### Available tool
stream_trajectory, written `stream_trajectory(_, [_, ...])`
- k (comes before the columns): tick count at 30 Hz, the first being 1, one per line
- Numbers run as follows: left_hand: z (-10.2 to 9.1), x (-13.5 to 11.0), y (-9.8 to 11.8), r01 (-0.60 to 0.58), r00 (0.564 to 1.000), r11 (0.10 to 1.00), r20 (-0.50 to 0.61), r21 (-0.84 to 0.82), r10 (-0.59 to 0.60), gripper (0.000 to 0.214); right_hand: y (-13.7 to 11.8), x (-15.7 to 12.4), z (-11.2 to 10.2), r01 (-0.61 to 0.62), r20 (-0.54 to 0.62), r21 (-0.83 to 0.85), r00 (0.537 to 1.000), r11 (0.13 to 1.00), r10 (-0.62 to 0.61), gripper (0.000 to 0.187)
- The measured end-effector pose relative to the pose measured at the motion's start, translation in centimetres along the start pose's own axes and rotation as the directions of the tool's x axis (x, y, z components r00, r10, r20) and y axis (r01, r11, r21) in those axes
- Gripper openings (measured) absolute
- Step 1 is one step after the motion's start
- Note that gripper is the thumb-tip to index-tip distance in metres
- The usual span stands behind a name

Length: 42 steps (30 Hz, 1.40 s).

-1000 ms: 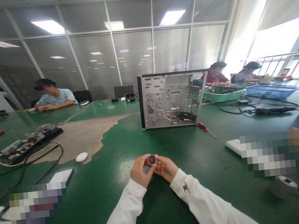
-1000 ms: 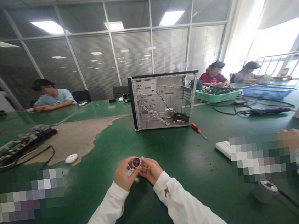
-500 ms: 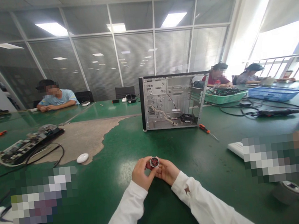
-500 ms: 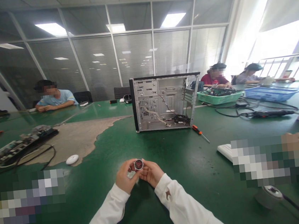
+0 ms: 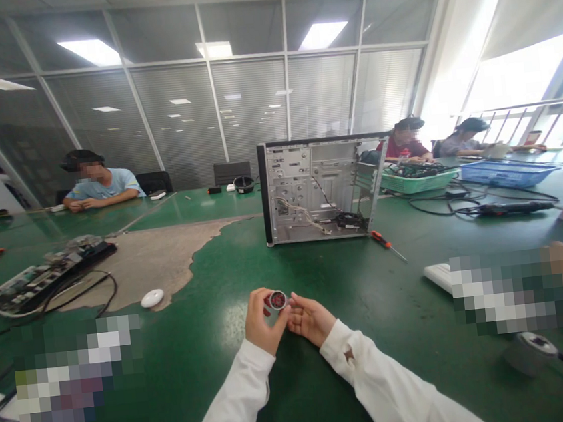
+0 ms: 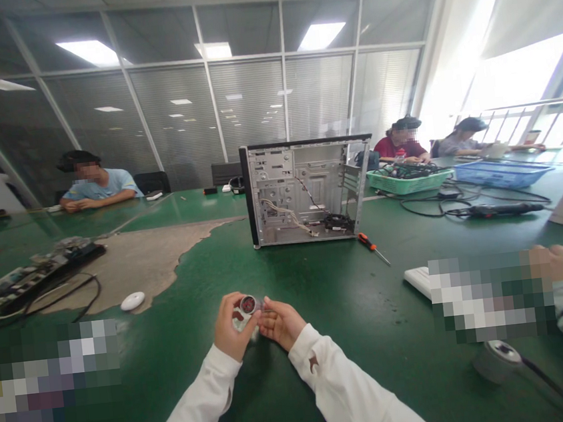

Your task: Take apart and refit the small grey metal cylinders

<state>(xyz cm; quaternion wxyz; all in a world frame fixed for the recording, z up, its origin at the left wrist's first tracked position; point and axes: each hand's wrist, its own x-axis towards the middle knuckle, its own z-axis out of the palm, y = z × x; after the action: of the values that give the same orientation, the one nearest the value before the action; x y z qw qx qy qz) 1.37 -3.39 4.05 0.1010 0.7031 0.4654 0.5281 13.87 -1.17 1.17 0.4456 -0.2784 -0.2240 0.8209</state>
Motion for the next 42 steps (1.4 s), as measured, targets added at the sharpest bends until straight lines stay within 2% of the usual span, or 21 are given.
stream_trajectory(5, [0.2, 0.1, -0.8, 0.167, 0.984, 0.986, -0.052, -0.02, -0.168, 0.027, -0.2, -0.3, 0.0, 0.019, 0.03, 0.064, 0.999, 0.998, -0.021, 0.018])
stream_trajectory(11, [0.2, 0.3, -1.6, 0.397, 0.91, 0.914, -0.098, -0.081, -0.404, 0.029, -0.2, -0.6, 0.0, 0.072, 0.078, 0.055, 0.994, 0.996, -0.076, 0.032])
stream_trajectory(14, [0.3, 0.3, -2.0, 0.455, 0.884, 0.886, -0.072, -0.09, -0.461, 0.03, -0.2, -0.6, 0.1, 0.098, 0.072, 0.056, 0.992, 0.994, -0.102, 0.037])
stream_trajectory(19, [0.3, 0.4, -2.0, 0.41, 0.912, 0.912, 0.003, 0.008, -0.41, 0.029, -0.3, -0.7, 0.4, 0.162, 0.036, 0.063, 0.986, 0.985, -0.164, 0.039])
stream_trajectory(25, [0.4, 0.2, -1.8, 0.233, 0.963, 0.967, 0.111, 0.102, -0.244, 0.026, -0.4, -0.8, 0.7, 0.325, -0.026, -0.072, 0.945, 0.943, -0.327, 0.035])
stream_trajectory(28, [0.7, 0.0, -2.3, 0.155, 0.976, 0.976, 0.132, 0.15, -0.175, 0.025, -0.7, -0.7, 0.6, 0.462, 0.016, -0.312, 0.876, 0.83, -0.481, 0.03])
stream_trajectory(31, [1.2, -0.2, -3.2, 0.138, 0.979, 0.977, 0.126, 0.161, -0.159, 0.025, -1.1, -0.6, 0.4, 0.563, 0.125, -0.569, 0.78, 0.599, -0.613, 0.026])
stream_trajectory(33, [1.3, -0.3, -3.6, 0.129, 0.98, 0.978, 0.132, 0.162, -0.151, 0.024, -1.2, -0.8, 0.3, 0.571, 0.162, -0.667, 0.738, 0.478, -0.655, 0.025])
stream_trajectory(37, [1.1, -0.3, -3.3, 0.068, 0.978, 0.983, 0.183, 0.173, -0.099, 0.024, -1.1, -1.3, 0.5, 0.557, 0.216, -0.752, 0.714, 0.353, -0.666, 0.024])
stream_trajectory(42, [0.6, -0.3, -2.6, 0.032, 0.973, 0.979, 0.219, 0.201, -0.076, 0.024, -1.0, -1.7, 0.8, 0.58, 0.288, -0.767, 0.695, 0.276, -0.659, 0.023])
